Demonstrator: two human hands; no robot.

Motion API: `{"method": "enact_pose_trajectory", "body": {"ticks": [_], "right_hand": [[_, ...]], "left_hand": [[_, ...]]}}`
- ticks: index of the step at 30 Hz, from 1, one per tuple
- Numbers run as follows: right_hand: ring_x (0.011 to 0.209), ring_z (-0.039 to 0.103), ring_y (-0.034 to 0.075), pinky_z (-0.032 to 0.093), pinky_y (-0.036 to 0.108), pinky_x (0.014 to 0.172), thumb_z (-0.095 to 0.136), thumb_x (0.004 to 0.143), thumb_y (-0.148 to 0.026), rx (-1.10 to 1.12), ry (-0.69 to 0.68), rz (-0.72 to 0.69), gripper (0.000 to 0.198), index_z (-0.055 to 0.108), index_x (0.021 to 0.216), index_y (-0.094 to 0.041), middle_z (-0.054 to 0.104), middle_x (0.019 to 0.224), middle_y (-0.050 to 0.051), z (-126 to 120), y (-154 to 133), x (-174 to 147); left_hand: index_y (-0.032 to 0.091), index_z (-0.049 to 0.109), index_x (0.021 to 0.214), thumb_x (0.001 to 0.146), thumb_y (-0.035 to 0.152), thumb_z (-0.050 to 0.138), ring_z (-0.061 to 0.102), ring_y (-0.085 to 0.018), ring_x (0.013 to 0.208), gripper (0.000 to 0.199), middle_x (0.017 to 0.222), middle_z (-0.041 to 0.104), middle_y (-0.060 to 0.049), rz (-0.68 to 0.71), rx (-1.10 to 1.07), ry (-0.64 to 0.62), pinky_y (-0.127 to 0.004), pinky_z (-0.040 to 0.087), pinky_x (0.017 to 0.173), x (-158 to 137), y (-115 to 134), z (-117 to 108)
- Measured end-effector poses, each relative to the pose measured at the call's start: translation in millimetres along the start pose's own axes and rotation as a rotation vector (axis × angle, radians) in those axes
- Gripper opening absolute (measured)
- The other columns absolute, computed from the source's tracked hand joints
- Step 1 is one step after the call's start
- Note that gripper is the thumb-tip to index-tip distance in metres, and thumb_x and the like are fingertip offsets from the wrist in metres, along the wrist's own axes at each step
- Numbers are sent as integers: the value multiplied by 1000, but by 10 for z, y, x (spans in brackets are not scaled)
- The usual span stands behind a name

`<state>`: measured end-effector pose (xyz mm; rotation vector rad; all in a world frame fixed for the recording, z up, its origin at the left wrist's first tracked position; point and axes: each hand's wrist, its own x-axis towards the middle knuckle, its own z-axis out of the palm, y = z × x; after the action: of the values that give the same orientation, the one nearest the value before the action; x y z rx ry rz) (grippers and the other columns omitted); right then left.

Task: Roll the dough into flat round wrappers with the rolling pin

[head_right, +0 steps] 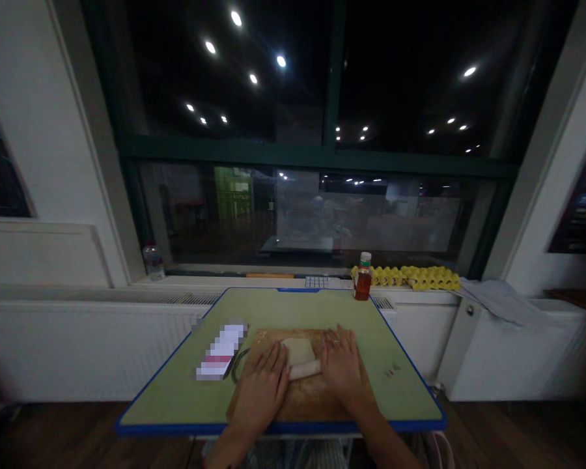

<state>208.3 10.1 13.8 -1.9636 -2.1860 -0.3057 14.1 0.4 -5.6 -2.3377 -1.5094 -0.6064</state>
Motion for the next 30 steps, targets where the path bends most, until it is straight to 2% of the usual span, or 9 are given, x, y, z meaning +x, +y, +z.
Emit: {"method": "enact_pose_trajectory", "body": {"ticks": [5, 10, 16, 18, 23, 27, 30], "right_hand": [[142, 25, 30, 9, 52, 116, 18, 98, -21, 6, 12, 23, 52, 51, 138, -15, 48, 144, 7, 30, 1, 26], [141, 27, 30, 10, 55, 115, 18, 99, -24, 16, -20, 19, 51, 49, 139, -21, 51, 141, 8, 64, 10, 243], [141, 27, 31, 9, 56, 114, 22, 98, -26, -15, -89, 46, 49, 47, 141, -22, 54, 138, 9, 215, 19, 555], [141, 28, 31, 9, 57, 114, 24, 98, -24, -11, -54, 24, 49, 49, 140, -22, 56, 137, 9, 247, 22, 579], [143, 24, 29, 5, 54, 115, 24, 98, -25, 48, -40, 37, 48, 50, 138, -23, 57, 136, 7, 233, 34, 439], [141, 28, 30, 9, 54, 115, 20, 98, -23, -38, 39, -32, 50, 51, 138, -21, 55, 138, 8, 178, 37, 213], [141, 28, 30, 10, 53, 115, 17, 98, -22, -26, 26, -13, 52, 52, 137, -17, 53, 140, 8, 99, 16, 101]], "left_hand": [[12, 56, 131, 97, 30, 35, 43, -24, 134, 44, 141, 51, -13, 17, -11, 19, -44, 37, 110, 11, -4, -4], [16, 59, 129, 98, 30, 34, 41, -26, 136, 42, 141, 52, -13, 26, 25, -14, -50, 27, 114, 185, -80, -27], [11, 58, 129, 98, 26, 30, 46, -28, 131, 44, 137, 54, -19, 5, 36, -110, -50, 29, 111, 405, -206, 67], [11, 59, 128, 98, 26, 31, 47, -28, 130, 44, 136, 55, -19, 0, 29, -130, -49, 30, 111, 428, -213, 63], [13, 57, 131, 98, 26, 32, 46, -27, 131, 43, 137, 55, -16, -11, 27, -84, -50, 25, 113, 326, -142, 20], [16, 54, 134, 98, 28, 32, 43, -26, 133, 44, 139, 54, -12, -9, 22, -19, -49, 24, 114, 163, -45, -9], [18, 52, 136, 98, 30, 34, 41, -24, 135, 44, 141, 52, -11, -5, 12, -13, -49, 25, 113, 123, -18, -33]]}}
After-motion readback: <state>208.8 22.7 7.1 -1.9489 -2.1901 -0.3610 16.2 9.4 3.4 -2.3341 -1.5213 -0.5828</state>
